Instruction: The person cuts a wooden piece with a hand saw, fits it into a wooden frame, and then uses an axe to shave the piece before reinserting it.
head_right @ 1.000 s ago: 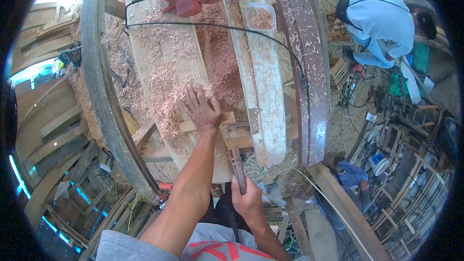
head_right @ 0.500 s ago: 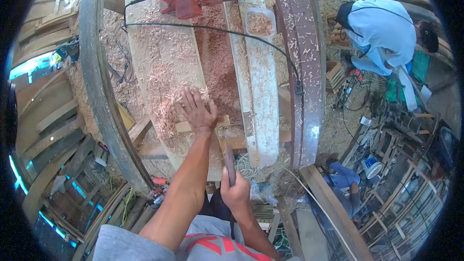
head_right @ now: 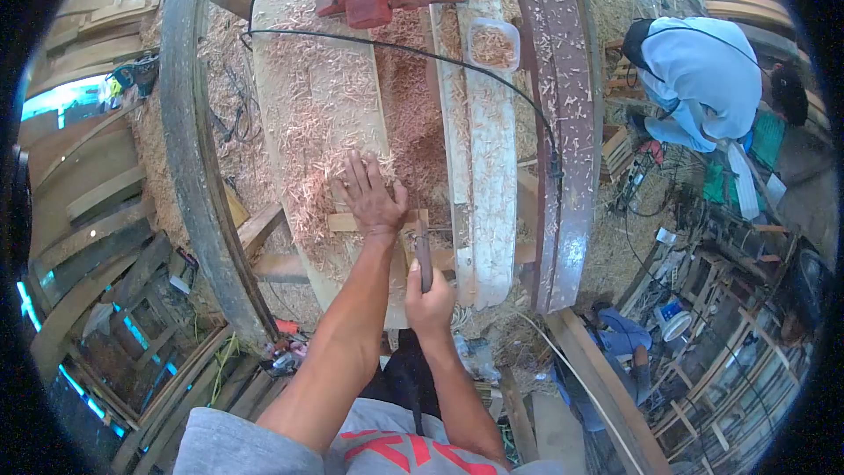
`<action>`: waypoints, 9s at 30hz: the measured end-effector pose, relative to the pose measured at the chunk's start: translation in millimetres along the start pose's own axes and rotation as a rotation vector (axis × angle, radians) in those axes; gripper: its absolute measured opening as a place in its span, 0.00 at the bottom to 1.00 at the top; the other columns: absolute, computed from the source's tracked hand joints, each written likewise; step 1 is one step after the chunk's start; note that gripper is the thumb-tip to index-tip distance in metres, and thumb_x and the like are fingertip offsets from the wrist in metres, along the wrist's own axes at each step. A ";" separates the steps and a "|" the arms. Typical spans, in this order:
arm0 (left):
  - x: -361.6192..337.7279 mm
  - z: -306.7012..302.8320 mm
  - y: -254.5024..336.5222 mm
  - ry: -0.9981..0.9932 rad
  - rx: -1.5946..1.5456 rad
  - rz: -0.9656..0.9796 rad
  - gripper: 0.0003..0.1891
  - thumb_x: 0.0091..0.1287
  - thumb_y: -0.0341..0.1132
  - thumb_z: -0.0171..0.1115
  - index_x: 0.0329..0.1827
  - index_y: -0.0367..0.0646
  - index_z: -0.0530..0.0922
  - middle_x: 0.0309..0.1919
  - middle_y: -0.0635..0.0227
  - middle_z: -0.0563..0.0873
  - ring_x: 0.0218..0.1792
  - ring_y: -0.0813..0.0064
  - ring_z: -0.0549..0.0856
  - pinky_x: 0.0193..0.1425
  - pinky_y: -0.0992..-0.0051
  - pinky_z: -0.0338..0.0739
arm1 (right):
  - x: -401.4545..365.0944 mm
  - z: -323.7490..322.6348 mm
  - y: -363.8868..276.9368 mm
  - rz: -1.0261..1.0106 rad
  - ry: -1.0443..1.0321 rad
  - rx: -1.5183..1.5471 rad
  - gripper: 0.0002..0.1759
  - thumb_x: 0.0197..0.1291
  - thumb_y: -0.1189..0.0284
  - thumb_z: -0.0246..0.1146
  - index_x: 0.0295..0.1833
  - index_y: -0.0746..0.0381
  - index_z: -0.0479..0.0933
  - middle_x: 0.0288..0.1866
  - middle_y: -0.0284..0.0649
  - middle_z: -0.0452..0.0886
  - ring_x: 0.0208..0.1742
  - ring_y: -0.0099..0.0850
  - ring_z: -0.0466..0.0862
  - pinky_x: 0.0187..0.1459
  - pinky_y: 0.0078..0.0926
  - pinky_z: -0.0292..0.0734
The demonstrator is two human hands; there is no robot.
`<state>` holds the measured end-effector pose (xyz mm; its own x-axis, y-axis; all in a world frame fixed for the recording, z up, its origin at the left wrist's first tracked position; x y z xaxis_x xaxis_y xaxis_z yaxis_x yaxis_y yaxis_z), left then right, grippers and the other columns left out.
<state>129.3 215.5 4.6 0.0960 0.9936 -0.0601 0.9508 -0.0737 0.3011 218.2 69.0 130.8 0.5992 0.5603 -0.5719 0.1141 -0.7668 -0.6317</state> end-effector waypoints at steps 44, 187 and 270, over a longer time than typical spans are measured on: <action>-9.3 -3.7 -0.6 0.144 -0.166 0.088 0.29 0.73 0.46 0.50 0.76 0.47 0.66 0.82 0.54 0.58 0.84 0.59 0.51 0.84 0.44 0.34 | -39.5 9.0 120.6 -0.325 0.205 0.672 0.28 0.74 0.60 0.55 0.22 0.65 0.71 0.15 0.36 0.71 0.17 0.25 0.70 0.23 0.30 0.64; -253.7 25.1 -18.3 -0.086 -0.029 0.637 0.29 0.75 0.36 0.50 0.80 0.44 0.61 0.83 0.54 0.56 0.83 0.57 0.53 0.85 0.55 0.43 | -327.6 102.8 296.9 0.146 0.432 0.640 0.24 0.72 0.59 0.63 0.27 0.66 0.77 0.12 0.34 0.65 0.16 0.20 0.69 0.21 0.29 0.63; -401.3 -296.3 98.4 -0.945 -0.218 1.422 0.17 0.64 0.46 0.66 0.44 0.40 0.79 0.30 0.47 0.87 0.39 0.41 0.87 0.43 0.48 0.81 | -606.5 -92.8 102.7 -0.194 1.150 0.564 0.23 0.68 0.61 0.66 0.25 0.65 0.73 0.14 0.36 0.65 0.16 0.22 0.67 0.21 0.31 0.61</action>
<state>97.0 -165.0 340.3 0.9644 -0.2334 -0.1243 -0.0745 -0.6910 0.7190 -59.9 -378.7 461.4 0.9759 -0.1575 0.1509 0.0964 -0.3093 -0.9461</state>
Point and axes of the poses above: each hand's wrist, its own x-axis towards the middle knuckle, its own z-axis out of the palm, y = z × x, the point moved 7 cm from there along x, towards the middle knuckle
